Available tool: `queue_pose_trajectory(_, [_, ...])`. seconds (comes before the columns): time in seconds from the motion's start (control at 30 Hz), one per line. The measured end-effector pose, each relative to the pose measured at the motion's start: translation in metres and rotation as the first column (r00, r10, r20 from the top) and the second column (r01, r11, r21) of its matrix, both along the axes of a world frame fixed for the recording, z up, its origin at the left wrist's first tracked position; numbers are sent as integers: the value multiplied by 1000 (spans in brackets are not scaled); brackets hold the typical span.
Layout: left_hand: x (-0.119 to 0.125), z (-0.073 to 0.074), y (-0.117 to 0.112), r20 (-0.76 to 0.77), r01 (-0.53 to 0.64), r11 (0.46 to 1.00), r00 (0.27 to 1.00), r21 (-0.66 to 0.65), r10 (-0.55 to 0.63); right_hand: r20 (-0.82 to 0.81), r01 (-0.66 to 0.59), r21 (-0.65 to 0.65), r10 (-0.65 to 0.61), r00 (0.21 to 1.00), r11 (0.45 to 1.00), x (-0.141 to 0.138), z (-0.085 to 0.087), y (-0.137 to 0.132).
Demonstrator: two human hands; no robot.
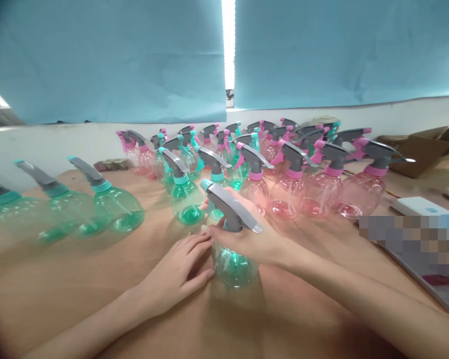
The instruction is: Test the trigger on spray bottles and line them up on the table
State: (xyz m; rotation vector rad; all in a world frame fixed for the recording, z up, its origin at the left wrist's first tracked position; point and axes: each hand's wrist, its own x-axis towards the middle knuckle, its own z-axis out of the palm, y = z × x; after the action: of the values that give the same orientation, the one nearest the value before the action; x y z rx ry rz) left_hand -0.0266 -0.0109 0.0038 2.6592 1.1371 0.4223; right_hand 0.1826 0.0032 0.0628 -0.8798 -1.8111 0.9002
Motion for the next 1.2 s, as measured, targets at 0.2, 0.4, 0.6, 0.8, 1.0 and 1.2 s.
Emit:
queue_pose_trajectory(0.2, [0, 0, -1, 3, -8, 1000, 1000, 7, 8, 10, 1, 67, -2, 1000, 998, 1, 0, 3])
queue_pose_trajectory(0.4, [0, 0, 0, -11, -10, 1000, 1000, 13, 10, 49, 8, 106, -13, 999, 994, 1, 5, 1])
queue_pose_trajectory(0.6, [0, 0, 0, -12, -4, 1000, 1000, 11, 4, -43, -50, 19, 51, 998, 999, -1, 2, 3])
queue_pose_trajectory(0.8, [0, 1, -1, -24, 4, 1000, 1000, 1, -4, -74, -30, -19, 29, 997, 999, -3, -4, 3])
queue_pose_trajectory(1.0, [-1, 1, 0, -20, 7, 1000, 1000, 4, -6, -52, -11, 10, 11, 999, 1000, -3, -4, 1])
queue_pose_trajectory(1.2, [-1, 0, 1, -21, 6, 1000, 1000, 18, -6, -88, -18, 56, 23, 996, 998, -6, 1, 3])
